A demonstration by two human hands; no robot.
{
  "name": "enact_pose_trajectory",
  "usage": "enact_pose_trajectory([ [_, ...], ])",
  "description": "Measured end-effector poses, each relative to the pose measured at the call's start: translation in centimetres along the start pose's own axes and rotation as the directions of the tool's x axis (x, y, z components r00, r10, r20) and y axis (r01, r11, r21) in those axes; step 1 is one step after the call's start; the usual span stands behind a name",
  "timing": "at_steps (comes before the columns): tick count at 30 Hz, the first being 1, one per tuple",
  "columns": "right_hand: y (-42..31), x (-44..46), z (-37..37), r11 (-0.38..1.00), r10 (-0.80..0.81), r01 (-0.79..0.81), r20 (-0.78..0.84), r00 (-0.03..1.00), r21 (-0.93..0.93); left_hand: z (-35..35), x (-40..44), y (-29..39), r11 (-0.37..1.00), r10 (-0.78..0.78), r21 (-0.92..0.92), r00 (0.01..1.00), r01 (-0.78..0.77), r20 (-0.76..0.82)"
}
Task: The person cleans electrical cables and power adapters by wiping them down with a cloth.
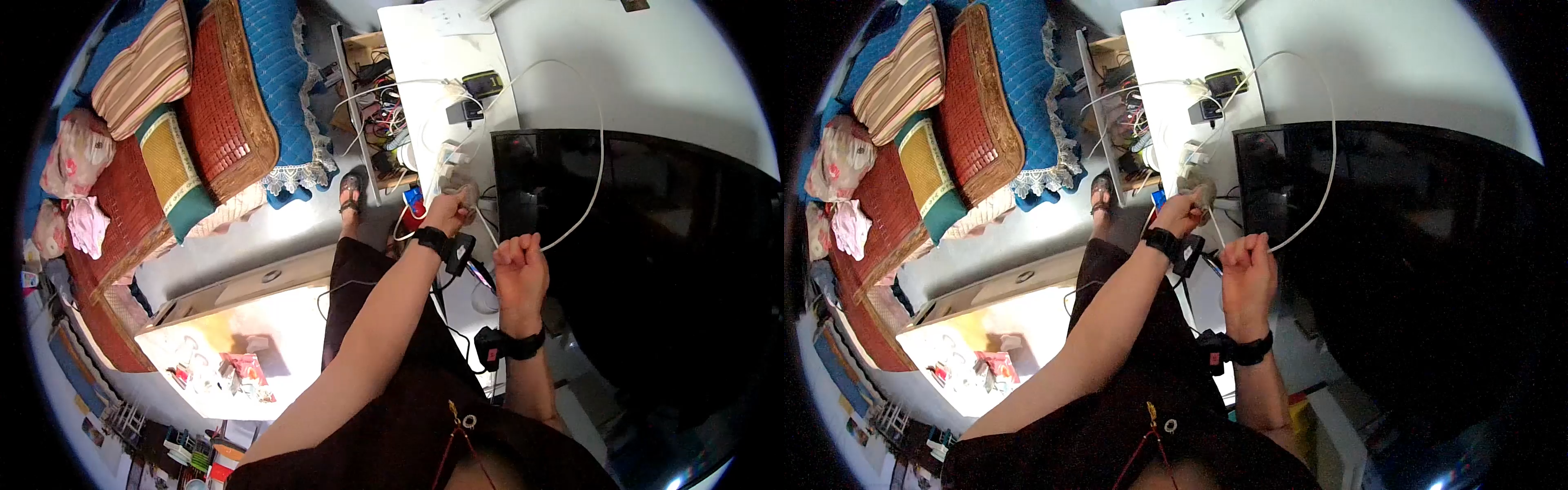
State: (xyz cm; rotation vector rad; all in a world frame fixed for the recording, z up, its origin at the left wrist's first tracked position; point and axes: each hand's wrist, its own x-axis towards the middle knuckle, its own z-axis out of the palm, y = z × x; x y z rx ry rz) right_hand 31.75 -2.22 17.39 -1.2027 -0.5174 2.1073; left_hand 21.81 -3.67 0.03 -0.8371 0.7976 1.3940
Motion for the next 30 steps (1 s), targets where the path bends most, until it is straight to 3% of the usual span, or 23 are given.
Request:
enact_pose_trajectory([
  [2, -0.1, 0.1, 0.3, 0.999, -0.012, 0.012, 0.011, 1.000, -0.043, -0.8, 2.7, 0.2, 1.000, 0.023, 0.019, 0.999, -0.024, 0.045],
  [4, -0.3, 0.2, 0.5, 0.998, -0.025, 0.026, 0.012, 1.000, -0.063, 0.1, 2.8, 0.7, 0.991, 0.047, 0.126, 0.993, -0.034, -0.107],
  [6, -0.5, 0.2, 0.8, 0.996, -0.037, 0.038, 0.015, 0.999, -0.081, -0.3, 3.4, 0.8, 0.992, 0.053, 0.113, 0.998, -0.048, -0.046],
  [8, -0.4, 0.1, 1.1, 0.983, -0.062, 0.054, -0.041, 0.997, -0.176, -0.4, 3.3, 0.8, 0.901, 0.185, 0.415, 0.977, -0.126, -0.104],
  [9, -0.5, 0.2, 1.1, 0.983, -0.063, 0.055, -0.040, 0.997, -0.174, -1.7, 4.7, 0.6, 0.843, 0.198, 0.511, 0.980, -0.168, -0.006],
  [10, -0.6, 0.4, 1.1, 0.963, -0.091, 0.079, -0.035, 0.995, -0.256, -3.2, 6.0, 0.4, 0.842, 0.198, 0.513, 0.980, -0.168, -0.004],
  [12, -1.2, 0.8, 1.1, 0.937, -0.129, 0.112, -0.029, 0.991, -0.332, -4.3, 5.9, 1.4, 0.438, 0.327, 0.834, 0.924, -0.335, 0.199],
  [13, -1.5, 1.0, 1.2, 0.909, -0.161, 0.141, -0.018, 0.987, -0.392, -4.1, 3.9, 2.0, 0.536, 0.219, 0.820, 0.971, -0.201, 0.095],
  [14, -1.7, 1.0, 1.3, 0.877, -0.190, 0.167, -0.005, 0.982, -0.450, -6.1, 5.6, 1.1, 0.720, 0.190, 0.649, 0.969, -0.246, 0.157],
  [16, -2.0, 1.1, 1.1, 0.841, -0.199, 0.189, 0.036, 0.979, -0.506, -5.8, 0.2, 2.8, 0.556, 0.217, 0.788, 0.961, -0.264, 0.170],
  [17, -2.0, 1.1, 1.1, 0.798, -0.206, 0.213, 0.077, 0.975, -0.564, -6.2, -0.7, 2.7, 0.548, 0.222, 0.792, 0.960, -0.268, 0.171],
  [19, -1.9, 0.7, 1.7, 0.791, -0.211, 0.189, 0.032, 0.977, -0.582, -7.1, -2.2, 2.1, 0.823, 0.255, 0.501, 0.962, -0.267, 0.094],
  [24, -2.7, -0.6, 3.2, 0.825, -0.212, 0.164, -0.027, 0.977, -0.542, -4.6, -11.2, 2.5, 0.839, 0.085, 0.507, 0.967, -0.200, 0.240],
  [26, -3.4, -0.4, 2.1, 0.423, -0.345, 0.286, 0.139, 0.928, -0.860, -2.8, -14.4, 1.3, 0.878, 0.008, 0.435, 0.915, -0.200, 0.403],
  [27, -3.5, -0.3, 1.7, 0.218, -0.408, 0.386, 0.276, 0.870, -0.896, -2.5, -14.8, 0.2, 0.915, -0.032, 0.371, 0.886, -0.160, 0.462],
  [28, -3.5, -0.6, 1.6, 0.218, -0.405, 0.389, 0.280, 0.870, -0.895, -2.2, -15.2, -1.0, 0.945, -0.065, 0.306, 0.851, -0.115, 0.521],
  [30, -3.5, -1.8, 2.5, 0.221, -0.323, 0.198, 0.120, 0.939, -0.955, -1.3, -16.0, -3.1, 0.979, -0.193, 0.169, 0.812, 0.118, 0.551],
])
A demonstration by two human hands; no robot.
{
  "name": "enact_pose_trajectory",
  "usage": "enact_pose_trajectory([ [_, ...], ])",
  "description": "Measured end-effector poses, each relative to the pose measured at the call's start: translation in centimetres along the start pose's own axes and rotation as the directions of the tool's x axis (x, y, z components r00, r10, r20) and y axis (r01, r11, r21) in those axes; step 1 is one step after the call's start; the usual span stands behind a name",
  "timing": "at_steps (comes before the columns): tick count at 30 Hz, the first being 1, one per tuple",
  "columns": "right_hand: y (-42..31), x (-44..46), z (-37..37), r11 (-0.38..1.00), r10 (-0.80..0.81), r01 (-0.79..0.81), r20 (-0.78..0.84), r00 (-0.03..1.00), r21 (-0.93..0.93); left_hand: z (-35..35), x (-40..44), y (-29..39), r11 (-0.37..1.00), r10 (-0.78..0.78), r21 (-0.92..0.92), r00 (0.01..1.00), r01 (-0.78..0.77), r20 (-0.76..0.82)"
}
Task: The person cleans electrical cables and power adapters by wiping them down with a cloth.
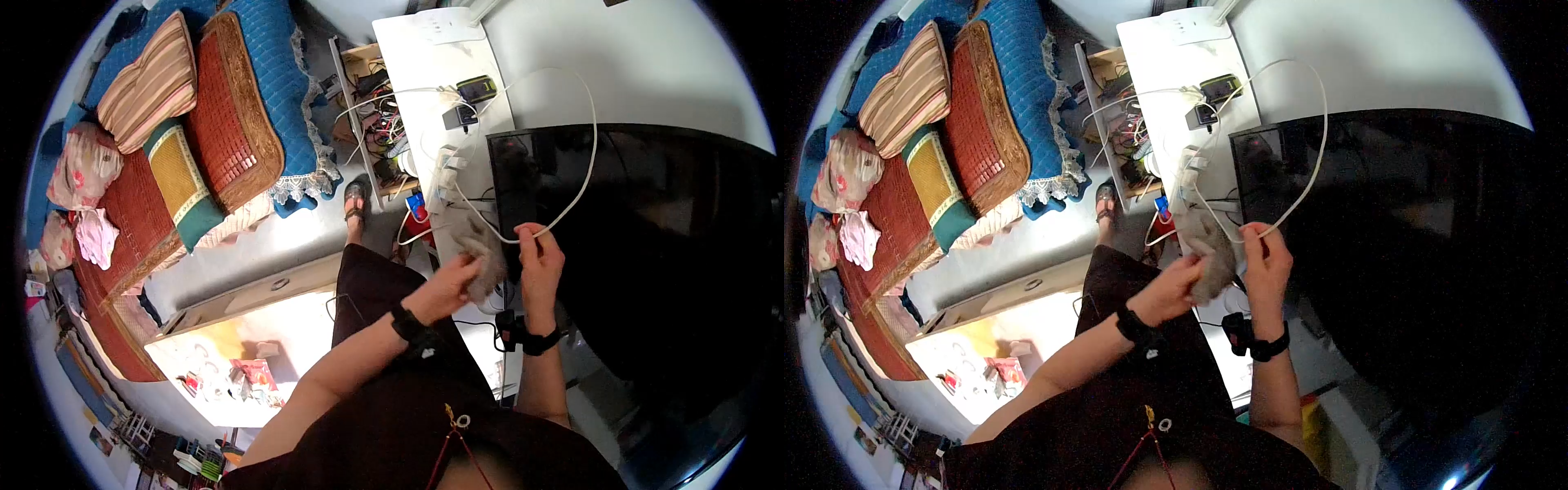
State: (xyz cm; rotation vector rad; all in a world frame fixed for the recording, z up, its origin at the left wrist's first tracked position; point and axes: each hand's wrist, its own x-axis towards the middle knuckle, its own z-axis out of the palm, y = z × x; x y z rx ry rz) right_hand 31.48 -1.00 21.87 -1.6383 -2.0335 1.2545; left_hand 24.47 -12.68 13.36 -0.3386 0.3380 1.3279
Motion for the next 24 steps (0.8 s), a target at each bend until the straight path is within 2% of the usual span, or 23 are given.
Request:
enact_pose_trajectory([
  [2, 0.5, -1.0, 0.5, 0.999, -0.033, 0.033, -0.008, 0.999, -0.016, 1.2, 0.3, -1.2, 0.984, -0.074, -0.157, 0.996, 0.081, 0.050],
  [4, 0.9, -1.4, 0.7, 0.998, -0.063, 0.062, -0.019, 0.998, -0.031, 1.7, 1.6, -2.0, 0.973, -0.053, -0.221, 0.995, 0.070, 0.080],
  [6, 1.1, -1.6, 0.7, 0.977, -0.211, 0.211, -0.040, 0.977, 0.014, 2.3, 2.3, -2.2, 0.957, -0.028, -0.283, 0.994, 0.058, 0.106],
  [8, 1.2, -1.5, 0.7, 0.967, -0.256, 0.257, -0.043, 0.966, -0.004, 2.6, 2.6, -2.1, 0.974, 0.011, -0.228, 1.000, -0.009, 0.008],
  [9, 1.1, -1.5, 0.7, 0.954, -0.301, 0.300, -0.046, 0.952, -0.024, 2.5, 2.9, -1.9, 0.974, 0.011, -0.227, 1.000, -0.009, 0.008],
  [10, 1.1, -1.7, 0.7, 0.953, -0.301, 0.301, -0.047, 0.952, -0.023, 2.2, 3.2, -1.6, 0.989, 0.143, -0.017, 0.990, -0.144, -0.015],
  [12, 1.1, -2.0, 1.1, 0.973, -0.230, 0.232, -0.062, 0.971, 0.020, 1.2, 4.2, -1.0, 0.944, 0.275, 0.195, 0.961, -0.268, -0.009],
  [14, 0.2, -2.2, 0.9, 0.971, -0.237, 0.239, -0.067, 0.969, 0.019, -0.2, 5.2, 0.2, 0.982, 0.118, -0.144, 0.992, -0.122, -0.038],
  [15, 0.0, -2.4, 0.8, 0.970, -0.242, 0.243, -0.072, 0.968, 0.017, 0.0, 5.4, 0.9, 0.976, 0.149, -0.144, 0.982, -0.165, -0.115],
  [16, 0.1, -2.4, 0.8, 0.970, -0.240, 0.242, -0.072, 0.968, 0.016, -0.3, 5.7, 1.7, 0.976, 0.147, -0.145, 0.982, -0.163, -0.116],
  [18, 0.2, -2.1, 0.8, 0.968, -0.214, 0.220, -0.055, 0.975, 0.121, -1.3, 6.7, 3.3, 0.977, 0.157, -0.083, 0.924, -0.197, -0.349],
  [20, 0.3, -1.8, 0.7, 0.970, -0.208, 0.214, -0.059, 0.976, 0.116, -6.3, 9.7, 3.4, 0.963, 0.223, -0.064, 0.909, -0.262, -0.353],
  [21, 0.3, -1.6, 0.8, 0.972, -0.198, 0.205, -0.068, 0.978, 0.116, -6.6, 9.9, 4.2, 0.958, 0.217, -0.078, 0.874, -0.277, -0.436],
  [22, 0.6, -1.6, 0.8, 0.974, -0.191, 0.198, -0.069, 0.979, 0.113, -8.8, 10.9, 4.2, 0.957, 0.269, 0.024, 0.858, -0.288, -0.439],
  [24, 1.3, -1.0, 0.8, 0.977, -0.032, 0.043, -0.055, 0.998, 0.210, -11.2, 11.3, 5.2, 0.959, 0.239, 0.245, 0.868, -0.141, -0.435],
])
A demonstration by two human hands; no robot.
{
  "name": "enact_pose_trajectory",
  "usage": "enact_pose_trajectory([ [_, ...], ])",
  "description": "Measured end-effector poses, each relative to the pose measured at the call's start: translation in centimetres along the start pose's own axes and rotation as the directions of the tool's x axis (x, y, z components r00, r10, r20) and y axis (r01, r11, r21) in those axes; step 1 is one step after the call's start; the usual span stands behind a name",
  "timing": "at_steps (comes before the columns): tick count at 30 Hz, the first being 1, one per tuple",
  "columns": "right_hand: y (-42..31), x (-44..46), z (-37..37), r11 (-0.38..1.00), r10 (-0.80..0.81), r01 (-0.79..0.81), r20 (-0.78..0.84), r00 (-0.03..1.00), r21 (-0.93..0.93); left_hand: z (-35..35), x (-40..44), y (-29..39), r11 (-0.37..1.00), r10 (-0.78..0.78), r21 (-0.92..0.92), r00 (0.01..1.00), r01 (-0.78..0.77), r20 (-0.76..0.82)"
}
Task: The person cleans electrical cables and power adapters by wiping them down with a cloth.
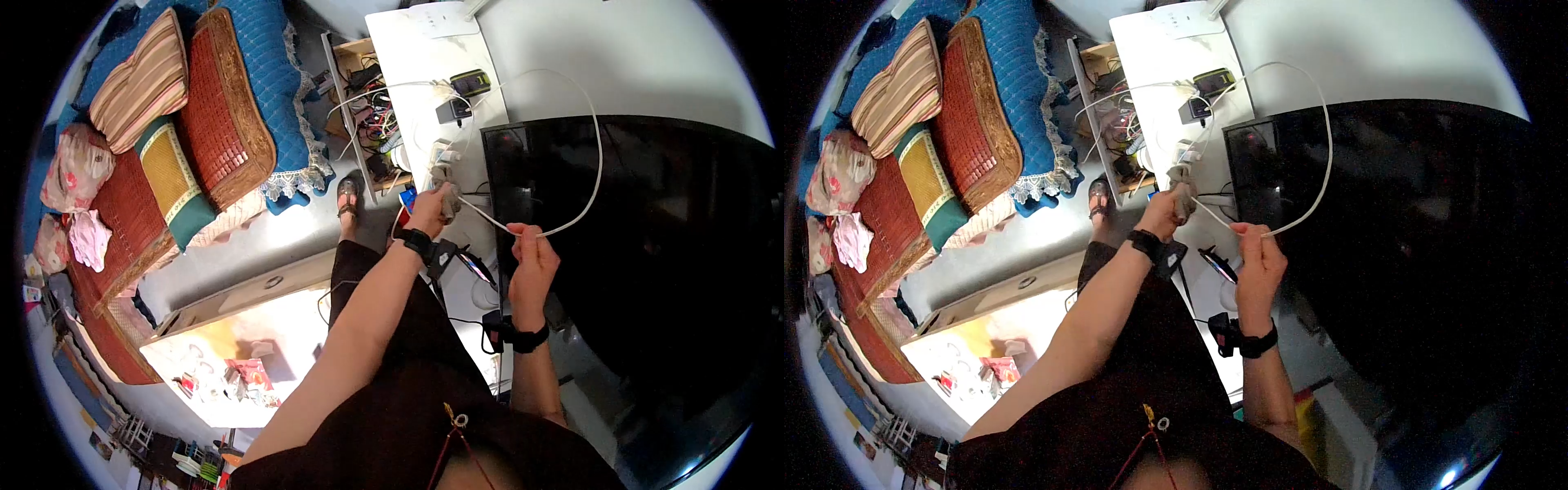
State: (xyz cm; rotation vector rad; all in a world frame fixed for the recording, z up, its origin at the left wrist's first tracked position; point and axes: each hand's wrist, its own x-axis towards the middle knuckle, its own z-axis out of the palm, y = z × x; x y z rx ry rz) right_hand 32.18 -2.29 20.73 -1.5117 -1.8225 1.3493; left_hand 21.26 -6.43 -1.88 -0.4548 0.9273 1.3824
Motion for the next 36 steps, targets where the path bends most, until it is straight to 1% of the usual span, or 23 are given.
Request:
enact_pose_trajectory([
  [1, -0.1, 0.3, -0.2, 1.000, 0.003, -0.003, -0.001, 1.000, -0.002, -0.9, 0.0, 0.1, 1.000, -0.004, -0.001, 1.000, 0.004, 0.000],
  [3, -0.4, 0.9, -0.3, 0.989, 0.043, -0.032, -0.073, 0.996, 0.143, -2.1, -1.3, 1.2, 0.991, -0.025, 0.129, 0.994, 0.038, -0.102],
  [4, -0.6, 1.0, -0.3, 0.989, 0.044, -0.032, -0.080, 0.996, 0.146, -2.6, -2.4, 1.3, 0.998, 0.065, 0.007, 0.997, -0.066, 0.039],
  [6, -0.8, 1.2, -0.3, 0.989, 0.025, -0.005, -0.131, 0.991, 0.151, -1.6, -5.5, 2.5, 0.990, 0.100, -0.091, 0.993, -0.105, -0.056],
  [7, -0.5, 1.3, -0.4, 0.989, 0.026, -0.004, -0.139, 0.990, 0.151, -1.2, -6.8, 2.7, 0.991, 0.096, -0.087, 0.994, -0.100, -0.049],
  [9, 0.4, 1.4, -0.8, 0.999, -0.027, 0.029, -0.050, 0.998, 0.039, 0.0, -9.4, 3.2, 0.959, 0.283, 0.002, 0.959, -0.283, -0.001],
  [10, 0.3, 1.3, -0.9, 0.999, -0.026, 0.029, -0.063, 0.998, 0.038, 1.0, -10.8, 3.5, 0.961, 0.277, 0.006, 0.961, -0.277, 0.009],
  [12, -0.4, 0.8, -0.3, 0.999, 0.001, -0.003, 0.032, 0.999, 0.049, 3.4, -14.1, 4.4, 0.938, 0.218, 0.258, 0.972, -0.233, 0.086],
  [13, -0.6, 0.7, -0.1, 0.997, -0.005, 0.001, 0.048, 0.999, 0.080, 4.2, -14.7, 4.3, 0.936, 0.220, 0.261, 0.971, -0.237, 0.092],
  [15, -1.7, 0.7, -0.1, 0.995, -0.019, 0.013, 0.068, 0.998, 0.096, 6.0, -15.4, 3.9, 0.852, 0.300, 0.362, 0.919, -0.379, 0.257],
  [16, -2.1, 0.7, -0.1, 0.994, -0.030, 0.020, 0.091, 0.995, 0.108, 6.6, -15.8, 4.1, 0.849, 0.302, 0.362, 0.916, -0.384, 0.263],
  [19, -2.6, 0.7, 0.0, 0.991, -0.090, 0.082, 0.076, 0.993, 0.108, 8.9, -16.8, 5.1, 0.697, 0.459, 0.390, 0.792, -0.602, 0.401],
  [23, -3.6, 1.2, -0.9, 0.964, -0.057, 0.031, 0.090, 0.994, 0.263, 9.1, -16.9, 5.8, 0.672, 0.461, 0.414, 0.784, -0.614, 0.415],
  [25, -3.8, 1.8, -1.5, 0.991, -0.055, 0.048, 0.050, 0.997, 0.124, 8.9, -16.7, 5.9, 0.563, 0.487, 0.488, 0.745, -0.667, 0.457],
  [26, -3.8, 2.0, -1.6, 0.991, -0.056, 0.049, 0.049, 0.997, 0.126, 9.0, -16.6, 5.9, 0.561, 0.487, 0.490, 0.744, -0.668, 0.458],
  [28, -3.6, 2.3, -1.6, 0.994, -0.103, 0.104, 0.071, 0.992, -0.013, 9.5, -16.3, 5.7, 0.508, 0.517, 0.491, 0.707, -0.707, 0.483],
  [30, -3.5, 2.3, -0.7, 0.984, -0.178, 0.177, 0.044, 0.983, 0.019, 11.2, -17.1, 6.4, 0.453, 0.538, 0.526, 0.692, -0.719, 0.482],
  [31, -3.6, 2.2, -0.4, 0.969, -0.245, 0.244, 0.010, 0.970, 0.040, 11.5, -16.5, 6.0, 0.482, 0.559, 0.488, 0.685, -0.727, 0.468],
  [32, -3.8, 2.0, -0.2, 0.967, -0.250, 0.249, 0.012, 0.968, 0.049, 11.4, -15.9, 5.6, 0.511, 0.577, 0.447, 0.679, -0.734, 0.455],
  [33, -4.3, 1.8, -0.2, 0.979, -0.171, 0.167, 0.027, 0.985, 0.115, 10.9, -15.3, 5.5, 0.503, 0.581, 0.450, 0.675, -0.737, 0.455],
  [34, -4.7, 1.8, -0.3, 0.981, -0.092, 0.083, 0.045, 0.995, 0.177, 10.5, -14.8, 5.4, 0.528, 0.498, 0.504, 0.729, -0.684, 0.469],
  [35, -5.2, 1.9, -0.4, 0.979, -0.099, 0.090, 0.043, 0.994, 0.184, 10.0, -14.2, 5.3, 0.544, 0.410, 0.556, 0.777, -0.628, 0.477],
  [36, -5.7, 2.0, -0.5, 0.980, -0.145, 0.143, 0.005, 0.989, 0.135, 9.7, -13.6, 5.1, 0.538, 0.411, 0.558, 0.775, -0.632, 0.480],
])
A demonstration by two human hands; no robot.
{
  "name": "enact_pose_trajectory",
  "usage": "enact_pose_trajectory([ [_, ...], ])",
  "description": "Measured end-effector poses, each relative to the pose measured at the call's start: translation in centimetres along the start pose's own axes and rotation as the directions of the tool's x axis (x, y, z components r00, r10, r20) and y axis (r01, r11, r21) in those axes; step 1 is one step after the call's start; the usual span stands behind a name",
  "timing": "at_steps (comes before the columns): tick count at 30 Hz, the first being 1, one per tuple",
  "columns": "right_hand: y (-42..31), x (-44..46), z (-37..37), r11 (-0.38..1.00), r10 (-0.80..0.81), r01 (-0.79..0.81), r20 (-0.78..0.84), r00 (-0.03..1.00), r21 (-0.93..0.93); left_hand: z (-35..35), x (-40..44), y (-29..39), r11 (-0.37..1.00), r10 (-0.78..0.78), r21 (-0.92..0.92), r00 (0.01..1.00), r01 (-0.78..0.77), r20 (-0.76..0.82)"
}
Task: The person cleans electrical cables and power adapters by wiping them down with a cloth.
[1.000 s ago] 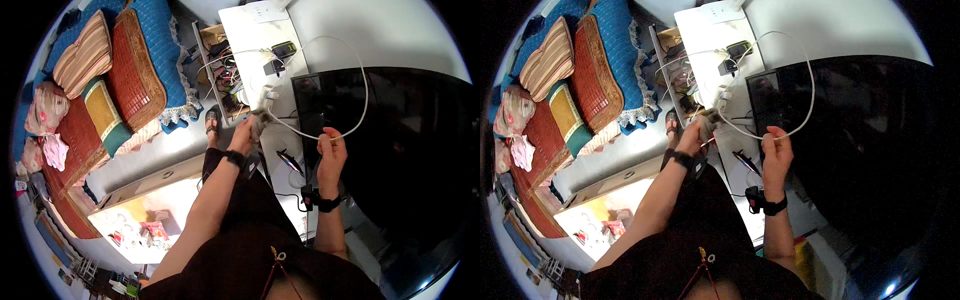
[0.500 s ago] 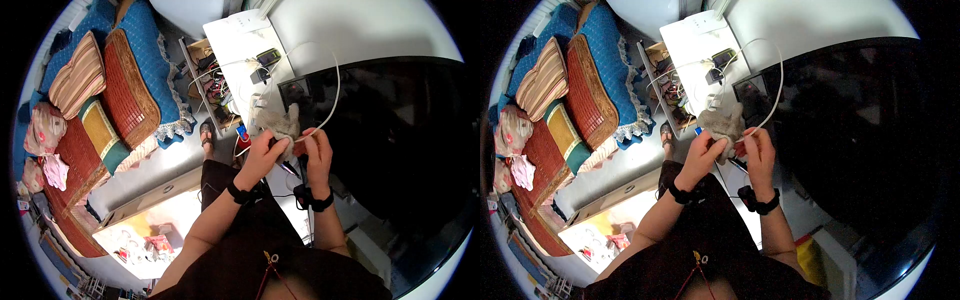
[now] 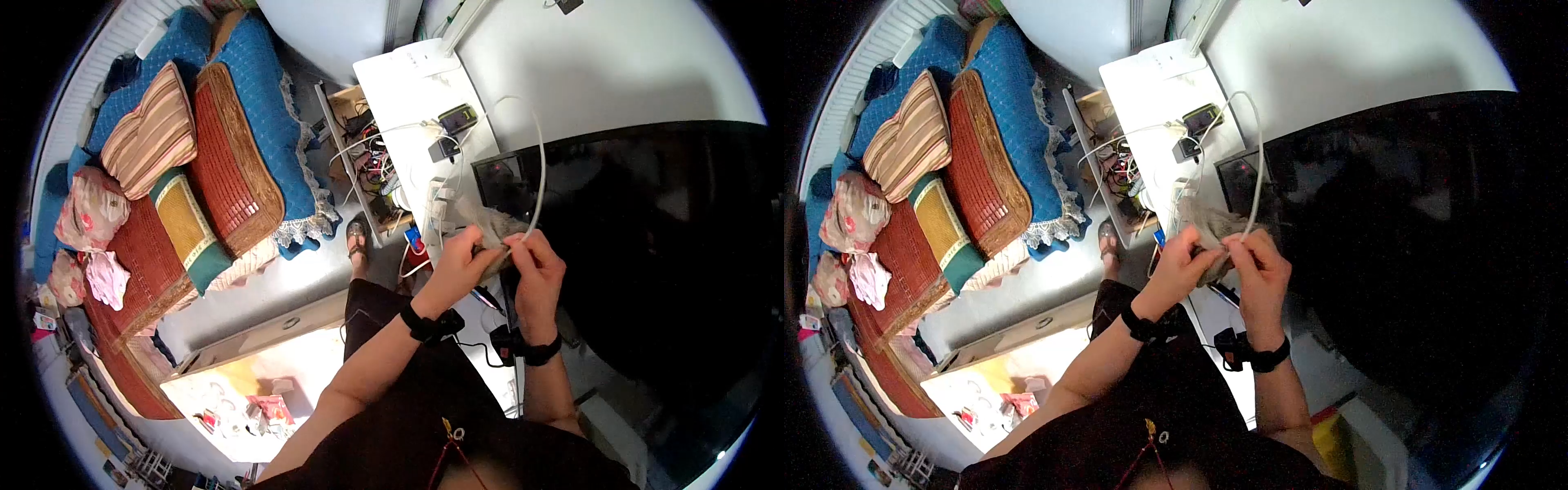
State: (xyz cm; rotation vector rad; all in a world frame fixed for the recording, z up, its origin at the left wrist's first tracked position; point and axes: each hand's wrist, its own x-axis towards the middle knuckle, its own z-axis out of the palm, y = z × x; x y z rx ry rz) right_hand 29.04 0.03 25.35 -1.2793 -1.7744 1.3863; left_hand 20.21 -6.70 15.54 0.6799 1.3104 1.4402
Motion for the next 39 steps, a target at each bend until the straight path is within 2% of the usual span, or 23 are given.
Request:
enact_pose_trajectory([
  [2, -0.1, 0.5, -0.4, 0.997, -0.051, 0.050, -0.023, 0.998, -0.051, 0.1, 0.2, -1.5, 0.981, 0.175, 0.107, 0.978, -0.163, -0.113],
  [3, 0.0, 1.0, -0.8, 0.996, -0.064, 0.065, 0.009, 0.998, -0.067, -0.7, -0.3, -2.3, 1.000, -0.008, 0.016, 0.991, 0.010, -0.134],
  [6, 1.2, 1.8, -1.7, 0.990, -0.046, 0.055, 0.073, 0.996, -0.129, -3.5, 0.0, -3.5, 0.976, -0.072, 0.187, 0.977, 0.111, -0.202],
  [8, 3.5, 1.7, -2.8, 0.904, 0.022, 0.031, 0.117, 0.993, -0.427, -5.6, 0.7, -3.4, 0.996, -0.001, 0.083, 0.956, 0.026, -0.294],
  [9, 3.5, 1.6, -2.9, 0.906, 0.019, 0.033, 0.118, 0.993, -0.421, -7.0, 1.1, -2.6, 0.994, 0.020, 0.110, 0.947, 0.017, -0.321],
  [11, 3.3, 1.5, -3.0, 0.760, -0.073, -0.014, -0.106, 0.992, -0.649, -10.3, 2.1, -2.2, 0.997, -0.024, 0.057, 0.926, 0.049, -0.376],
  [12, 2.7, 1.5, -2.7, 0.763, -0.072, -0.015, -0.108, 0.992, -0.646, -11.6, 2.6, -2.7, 0.995, -0.096, -0.029, 0.912, 0.092, -0.400],
  [13, 1.6, 1.5, -2.2, 0.799, -0.125, -0.011, -0.184, 0.975, -0.602, -12.5, 3.4, -3.3, 0.994, -0.053, -0.109, 0.907, 0.008, -0.418],
  [14, 0.2, 1.5, -1.7, 0.830, -0.172, -0.003, -0.262, 0.950, -0.557, -14.0, 4.2, -3.3, 0.992, 0.075, 0.122, 0.888, -0.021, -0.454],
  [16, -2.2, 1.7, -0.8, 0.817, -0.265, 0.088, -0.236, 0.935, -0.570, -15.6, 6.3, -2.5, 0.997, -0.057, 0.018, 0.851, 0.078, -0.521],
  [18, -2.9, 2.0, 0.1, 0.739, -0.485, 0.414, 0.009, 0.875, -0.532, -16.1, 9.0, 0.1, 0.993, 0.053, 0.116, 0.853, 0.009, -0.520],
  [19, -2.6, 2.1, 0.5, 0.721, -0.461, 0.454, 0.126, 0.878, -0.524, -17.7, 11.2, -1.9, 0.981, 0.097, 0.193, 0.849, 0.006, -0.519],
  [20, -2.4, 2.0, 1.8, 0.826, -0.389, 0.389, 0.086, 0.917, -0.409, -17.8, 13.0, -1.3, 0.995, 0.078, 0.085, 0.875, -0.042, -0.477],
  [24, -0.6, 2.6, 3.8, 0.898, -0.183, 0.206, 0.095, 0.979, -0.388, -17.7, 21.2, -1.8, 0.967, 0.132, 0.251, 0.921, -0.039, -0.367],
  [25, -0.3, 2.8, 4.1, 0.903, -0.156, 0.180, 0.093, 0.983, -0.390, -17.9, 23.4, -4.1, 0.865, 0.251, 0.498, 0.912, -0.060, -0.326],
  [26, 0.5, 3.0, 4.2, 0.911, -0.132, 0.159, 0.096, 0.987, -0.381, -17.4, 25.0, -5.2, 0.825, 0.229, 0.564, 0.933, -0.035, -0.277],
  [28, 1.6, 3.4, 4.4, 0.918, -0.077, 0.104, 0.086, 0.993, -0.384, -17.2, 28.2, -9.5, 0.633, 0.398, 0.741, 0.915, -0.225, -0.062],
  [29, 2.2, 3.5, 4.5, 0.917, -0.070, 0.097, 0.083, 0.994, -0.387, -16.8, 29.1, -10.8, 0.630, 0.189, 0.769, 0.982, -0.104, -0.022],
  [30, 2.7, 3.7, 4.5, 0.917, -0.045, 0.072, 0.077, 0.996, -0.394, -16.2, 29.8, -12.4, 0.583, 0.182, 0.801, 0.983, -0.139, 0.038],
  [32, 3.5, 4.0, 4.6, 0.916, -0.014, 0.040, 0.067, 0.998, -0.400, -15.3, 30.4, -14.6, 0.541, -0.004, 0.839, 0.997, -0.060, 0.074],
  [36, 4.6, 4.2, 4.6, 0.920, 0.127, -0.116, 0.004, 0.992, -0.373, -14.5, 31.5, -16.1, 0.464, -0.118, 0.885, 0.992, 0.023, 0.036],
  [38, 5.1, 4.4, 4.7, 0.916, 0.170, -0.154, 0.012, 0.985, -0.370, -14.1, 32.0, -16.1, 0.313, -0.206, 0.947, 0.979, 0.068, -0.002],
  [39, 5.1, 4.3, 4.8, 0.917, 0.176, -0.162, 0.006, 0.984, -0.365, -14.1, 32.0, -16.0, 0.309, -0.212, 0.949, 0.977, 0.063, 0.003],
])
